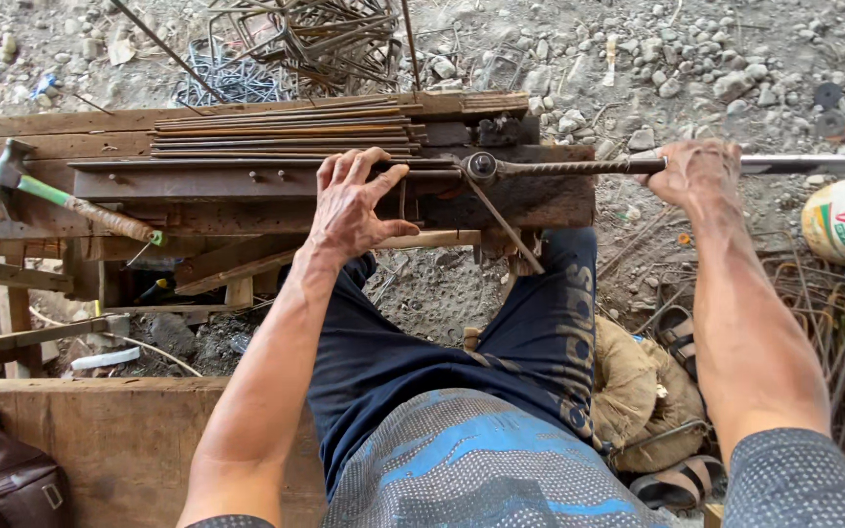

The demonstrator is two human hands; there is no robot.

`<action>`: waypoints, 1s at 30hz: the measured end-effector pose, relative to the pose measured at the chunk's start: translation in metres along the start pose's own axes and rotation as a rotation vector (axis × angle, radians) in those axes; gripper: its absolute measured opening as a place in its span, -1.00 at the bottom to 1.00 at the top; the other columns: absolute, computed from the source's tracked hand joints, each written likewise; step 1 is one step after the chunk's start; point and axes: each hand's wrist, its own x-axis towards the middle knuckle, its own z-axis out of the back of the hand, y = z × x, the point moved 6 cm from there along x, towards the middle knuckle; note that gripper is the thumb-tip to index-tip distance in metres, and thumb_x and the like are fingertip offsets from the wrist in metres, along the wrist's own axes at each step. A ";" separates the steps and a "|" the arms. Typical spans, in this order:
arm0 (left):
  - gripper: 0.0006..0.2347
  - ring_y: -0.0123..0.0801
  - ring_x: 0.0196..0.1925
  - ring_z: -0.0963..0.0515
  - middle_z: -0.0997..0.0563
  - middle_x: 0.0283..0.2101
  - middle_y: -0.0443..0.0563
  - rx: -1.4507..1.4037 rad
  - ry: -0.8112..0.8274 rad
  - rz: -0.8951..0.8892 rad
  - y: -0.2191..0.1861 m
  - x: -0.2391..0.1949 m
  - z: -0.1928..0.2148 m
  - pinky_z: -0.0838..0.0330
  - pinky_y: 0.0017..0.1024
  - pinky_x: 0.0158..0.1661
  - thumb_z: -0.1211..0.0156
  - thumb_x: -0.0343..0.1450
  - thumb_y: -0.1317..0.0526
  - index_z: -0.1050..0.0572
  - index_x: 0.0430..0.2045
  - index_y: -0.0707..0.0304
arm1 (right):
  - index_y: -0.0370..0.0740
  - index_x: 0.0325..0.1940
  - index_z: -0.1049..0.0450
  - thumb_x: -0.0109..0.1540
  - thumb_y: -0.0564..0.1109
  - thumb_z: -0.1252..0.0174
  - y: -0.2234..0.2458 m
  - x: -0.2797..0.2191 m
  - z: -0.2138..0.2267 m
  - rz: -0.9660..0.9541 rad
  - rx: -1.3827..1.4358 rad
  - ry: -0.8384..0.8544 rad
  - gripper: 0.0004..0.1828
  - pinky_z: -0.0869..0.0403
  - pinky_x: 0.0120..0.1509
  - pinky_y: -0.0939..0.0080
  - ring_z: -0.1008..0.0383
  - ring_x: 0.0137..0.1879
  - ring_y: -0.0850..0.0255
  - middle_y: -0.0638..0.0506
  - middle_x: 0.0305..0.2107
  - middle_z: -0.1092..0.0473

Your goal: The person bends thin metal rods into U-shapes using a manual bending jig. They insert the rods into the jig, rotate a lever to bend the metal, and then remove the finished pieces. The person also uses a hammer to tap the rods during the process.

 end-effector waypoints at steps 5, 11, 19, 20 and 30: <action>-0.27 0.02 0.23 -0.26 -0.34 0.21 0.09 0.009 -0.029 0.011 0.008 -0.002 -0.012 0.06 -0.05 0.25 -0.26 0.17 -0.41 -0.46 0.17 -0.08 | -0.08 0.07 -0.47 0.30 0.57 0.09 -0.012 -0.034 -0.032 -0.021 -0.026 0.046 -0.26 -0.16 0.41 -0.37 -0.52 -0.08 -0.02 -0.03 -0.31 -0.53; -0.27 -0.05 0.24 -0.25 -0.32 0.21 0.00 -0.031 -0.044 0.011 0.007 -0.002 -0.008 0.09 -0.09 0.26 -0.29 0.16 -0.39 -0.46 0.16 -0.09 | -0.11 0.26 -0.41 0.25 0.59 0.05 -0.021 -0.082 -0.072 -0.021 0.165 -0.053 -0.15 0.02 0.47 -0.45 -0.49 0.10 -0.15 -0.16 0.01 -0.50; -0.25 -0.06 0.25 -0.24 -0.32 0.20 -0.01 -0.071 -0.062 0.015 0.007 -0.003 -0.008 0.10 -0.06 0.26 -0.22 0.16 -0.44 -0.47 0.15 -0.04 | -0.06 -0.13 -0.47 0.35 0.45 0.08 0.016 -0.190 -0.065 -0.096 0.159 -0.017 -0.43 -0.32 0.13 -0.05 -0.49 -0.22 0.05 -0.01 -0.39 -0.48; -0.26 -0.05 0.26 -0.23 -0.31 0.20 -0.01 -0.074 -0.069 0.007 0.007 -0.003 -0.007 0.11 -0.05 0.26 -0.20 0.17 -0.44 -0.47 0.15 -0.03 | -0.06 -0.10 -0.50 0.33 0.45 0.03 0.016 -0.191 -0.071 -0.105 0.197 -0.060 -0.44 -0.29 0.13 -0.07 -0.54 -0.13 -0.04 -0.08 -0.29 -0.55; -0.27 0.05 0.46 -0.09 -0.17 0.37 0.21 -0.195 -0.303 0.065 -0.009 -0.049 -0.015 -0.12 0.14 0.36 -0.42 0.35 -0.04 -0.12 0.36 0.07 | 0.03 -0.30 -0.46 0.30 0.40 -0.11 -0.011 -0.138 -0.086 -0.072 0.224 -0.220 -0.55 -0.20 0.13 0.02 -0.34 -0.42 0.18 0.13 -0.60 -0.36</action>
